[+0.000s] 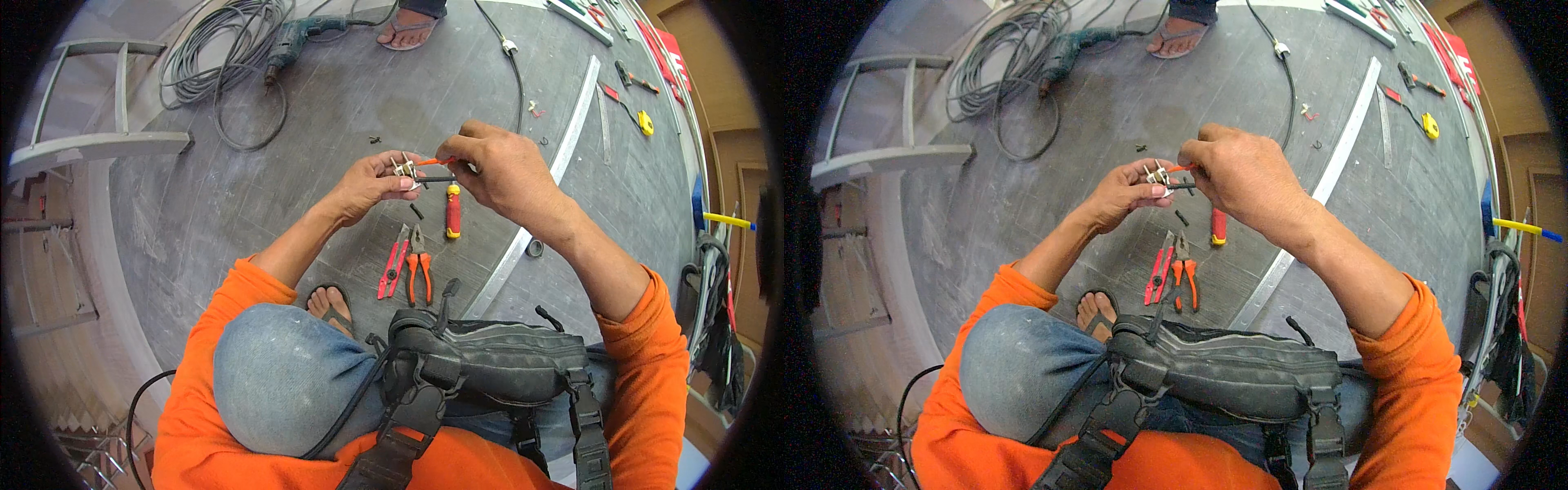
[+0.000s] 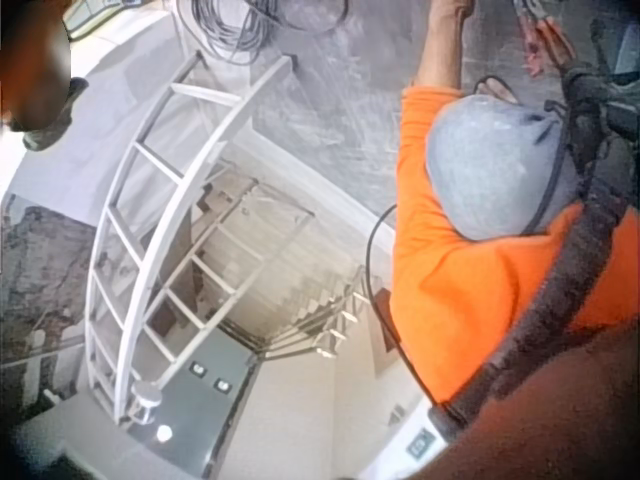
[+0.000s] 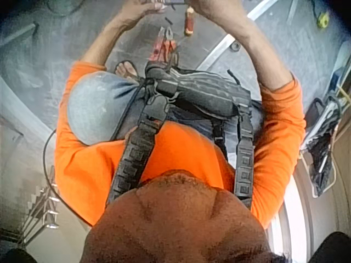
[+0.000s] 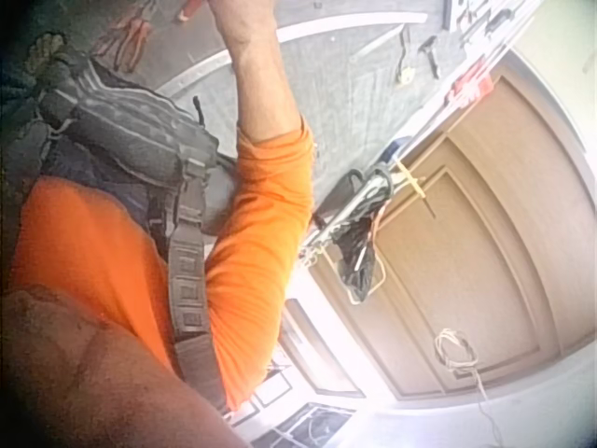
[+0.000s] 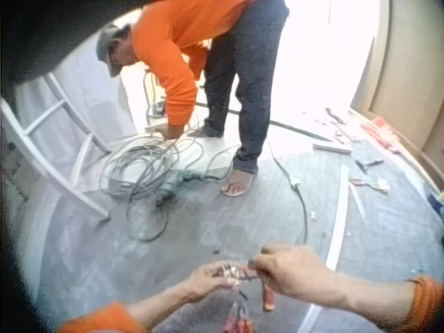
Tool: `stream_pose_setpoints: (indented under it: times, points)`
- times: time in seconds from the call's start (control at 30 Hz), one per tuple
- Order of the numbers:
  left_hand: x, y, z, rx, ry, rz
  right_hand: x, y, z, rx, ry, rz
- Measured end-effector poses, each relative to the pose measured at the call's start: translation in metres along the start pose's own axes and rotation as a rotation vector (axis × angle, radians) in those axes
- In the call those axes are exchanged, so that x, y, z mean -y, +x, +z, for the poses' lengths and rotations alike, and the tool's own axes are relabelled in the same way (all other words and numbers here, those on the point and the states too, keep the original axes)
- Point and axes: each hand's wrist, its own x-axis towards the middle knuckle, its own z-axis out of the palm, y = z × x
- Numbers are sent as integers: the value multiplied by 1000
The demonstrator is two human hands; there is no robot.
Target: The person sits on the floor and connects wires to a small white electrical connector using a screwdriver. They retrieve a tool from a bag, then continue tightening the connector terminals.
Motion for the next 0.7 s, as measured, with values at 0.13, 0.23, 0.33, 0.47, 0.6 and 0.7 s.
stream_pose_setpoints:
  times: [0.13,0.23,0.33,0.47,0.6,0.7]
  points:
    - [0,0,0,-8,7,-23,-1,0,3,-15,-41,-34]
    - [1,0,-2,-13,16,-43,-3,0,6,-47,-118,-140]
    - [0,0,-1,-5,38,-45,-2,3,6,-45,-168,-250]
    - [2,1,-3,-10,57,-38,3,13,3,2,-197,-350]
    - [4,0,-5,-41,84,-6,-6,23,13,54,-179,-354]
    - [5,0,-12,-48,92,37,-1,27,16,151,-156,-117]
